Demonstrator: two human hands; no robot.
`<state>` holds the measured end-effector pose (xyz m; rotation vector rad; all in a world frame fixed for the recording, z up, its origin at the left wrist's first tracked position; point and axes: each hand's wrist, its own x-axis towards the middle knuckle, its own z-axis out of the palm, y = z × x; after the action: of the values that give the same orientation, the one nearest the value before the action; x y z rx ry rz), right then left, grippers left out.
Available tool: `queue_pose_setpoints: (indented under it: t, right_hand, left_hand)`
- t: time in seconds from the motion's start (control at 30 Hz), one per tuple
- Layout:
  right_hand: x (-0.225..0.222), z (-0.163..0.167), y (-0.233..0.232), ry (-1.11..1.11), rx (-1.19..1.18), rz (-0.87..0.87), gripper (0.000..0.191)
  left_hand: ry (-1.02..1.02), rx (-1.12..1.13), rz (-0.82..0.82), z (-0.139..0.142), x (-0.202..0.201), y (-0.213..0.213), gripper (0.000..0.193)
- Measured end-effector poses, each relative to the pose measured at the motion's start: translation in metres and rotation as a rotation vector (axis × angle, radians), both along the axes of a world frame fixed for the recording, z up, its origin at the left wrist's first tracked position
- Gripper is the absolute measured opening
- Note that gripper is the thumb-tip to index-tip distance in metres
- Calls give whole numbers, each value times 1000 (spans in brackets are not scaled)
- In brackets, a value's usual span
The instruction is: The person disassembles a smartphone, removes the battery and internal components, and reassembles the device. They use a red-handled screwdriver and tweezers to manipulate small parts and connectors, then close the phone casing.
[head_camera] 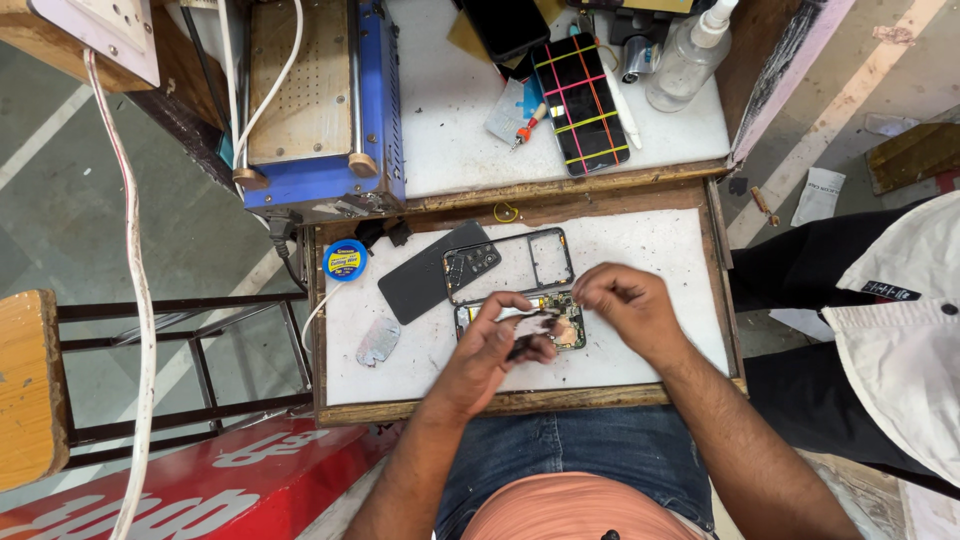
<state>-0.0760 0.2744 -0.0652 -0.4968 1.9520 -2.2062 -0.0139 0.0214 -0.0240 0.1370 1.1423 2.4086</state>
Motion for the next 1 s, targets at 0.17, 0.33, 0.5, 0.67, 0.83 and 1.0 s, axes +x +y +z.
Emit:
queue_pose_setpoints:
  t: [0.17,0.33,0.5,0.67,0.83,1.0]
  right_hand:
    - [-3,15,0,-72,82,-269,17]
    - [-1,23,-13,2,338,-281,18]
    - [-3,23,-18,44,489,-258,16]
    - [-1,24,-17,61,443,-267,17]
    - [-2,24,-16,76,445,-281,18]
    - [-2,24,-14,83,440,-287,17]
  left_hand:
    - [12,-243,161,0,-13,-22,54]
    - [-27,-319,231,-5,-19,-32,47]
    - [71,-401,258,-7,-27,-29,44]
    - [423,-967,201,4,-11,-19,55]
    - [1015,-1405,190,3,-5,4,60]
    - [1067,-1511,78,-3,-9,24,62]
